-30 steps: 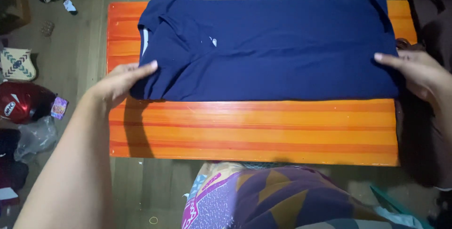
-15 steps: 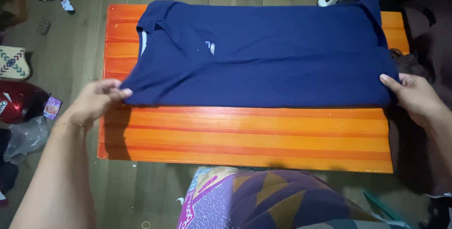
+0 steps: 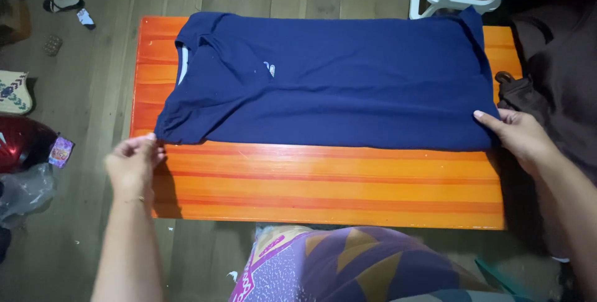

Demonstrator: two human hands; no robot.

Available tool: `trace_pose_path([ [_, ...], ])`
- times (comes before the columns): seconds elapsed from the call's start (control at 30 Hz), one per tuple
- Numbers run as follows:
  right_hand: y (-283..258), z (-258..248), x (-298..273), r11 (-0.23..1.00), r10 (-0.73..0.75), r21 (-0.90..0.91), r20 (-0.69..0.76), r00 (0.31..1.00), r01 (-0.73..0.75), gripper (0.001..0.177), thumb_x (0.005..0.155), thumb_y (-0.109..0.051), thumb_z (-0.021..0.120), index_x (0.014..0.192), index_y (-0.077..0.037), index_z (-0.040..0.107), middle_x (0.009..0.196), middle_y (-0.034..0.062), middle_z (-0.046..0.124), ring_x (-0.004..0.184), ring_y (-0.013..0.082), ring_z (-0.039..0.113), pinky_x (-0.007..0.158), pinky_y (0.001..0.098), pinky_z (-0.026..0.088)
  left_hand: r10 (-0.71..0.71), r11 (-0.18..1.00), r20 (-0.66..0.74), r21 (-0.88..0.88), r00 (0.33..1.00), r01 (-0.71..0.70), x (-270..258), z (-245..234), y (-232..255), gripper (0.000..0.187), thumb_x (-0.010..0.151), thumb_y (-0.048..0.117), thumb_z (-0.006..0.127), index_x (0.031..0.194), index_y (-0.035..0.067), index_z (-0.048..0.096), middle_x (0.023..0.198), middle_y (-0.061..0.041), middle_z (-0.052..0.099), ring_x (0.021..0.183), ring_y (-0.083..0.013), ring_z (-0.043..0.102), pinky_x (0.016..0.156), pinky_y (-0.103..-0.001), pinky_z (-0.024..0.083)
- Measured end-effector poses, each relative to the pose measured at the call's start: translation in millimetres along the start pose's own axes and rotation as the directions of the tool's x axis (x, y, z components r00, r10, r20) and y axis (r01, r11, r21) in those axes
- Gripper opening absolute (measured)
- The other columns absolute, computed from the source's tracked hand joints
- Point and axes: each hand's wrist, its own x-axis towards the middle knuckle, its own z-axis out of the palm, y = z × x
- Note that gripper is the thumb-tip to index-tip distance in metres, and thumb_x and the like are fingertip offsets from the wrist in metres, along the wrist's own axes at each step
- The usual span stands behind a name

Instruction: The person is folding a blue t-shirt on a table.

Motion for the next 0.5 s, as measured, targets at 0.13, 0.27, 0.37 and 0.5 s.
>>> trace_pose_path([
  [0.13, -4, 0, 3, 1.000, 0.026, -0.011, -0.007, 1.000, -0.026, 0.047, 0.100, -0.036, 0.068, 0.127, 0.002, 0.070, 0.118, 0.0146, 0.074, 0.102, 0.0214, 0.068, 0.094, 0.0323, 0.051, -0.041, 0.994, -0.004, -0.098, 0.999, 0.040, -21, 23, 6, 0.016, 0.095, 0.007, 0.075, 0.106, 0.000, 0.067, 0.093, -0.003, 0.070, 0.083, -0.0106, 0.068, 0.078, -0.026, 0.060],
  [0.27, -5, 1, 7, 0.991, 0.059, -0.116, -0.044, 0.997, -0.064, 0.045, 0.100, -0.037, 0.068, 0.127, -0.001, 0.071, 0.117, 0.0137, 0.075, 0.102, 0.0210, 0.069, 0.096, 0.0312, 0.050, 0.046, 0.999, -0.047, -0.006, 0.998, -0.046, -24, 32, 8, 0.017, 0.094, 0.004, 0.076, 0.108, -0.001, 0.068, 0.094, -0.003, 0.069, 0.084, -0.0093, 0.065, 0.080, -0.025, 0.058],
  [0.37, 15, -2, 25, 0.994, 0.021, -0.103, -0.027, 0.999, -0.023, 0.045, 0.101, -0.037, 0.068, 0.125, 0.001, 0.072, 0.116, 0.0131, 0.075, 0.100, 0.0197, 0.069, 0.095, 0.0306, 0.050, 0.113, 0.994, -0.007, -0.012, 0.994, -0.113, -13, 28, -3, 0.019, 0.092, 0.000, 0.076, 0.109, -0.003, 0.068, 0.097, -0.004, 0.070, 0.086, -0.0088, 0.066, 0.082, -0.024, 0.058],
  [0.5, 16, -5, 28, 0.998, 0.029, -0.060, -0.017, 0.999, -0.030, 0.042, 0.100, -0.035, 0.068, 0.123, 0.000, 0.072, 0.114, 0.0105, 0.075, 0.098, 0.0170, 0.068, 0.092, 0.0296, 0.050, 0.113, 0.994, 0.014, -0.003, 0.993, -0.113, -2, 18, -1, 0.023, 0.090, -0.004, 0.074, 0.112, -0.002, 0.067, 0.098, -0.005, 0.072, 0.086, -0.0093, 0.067, 0.080, -0.024, 0.057],
])
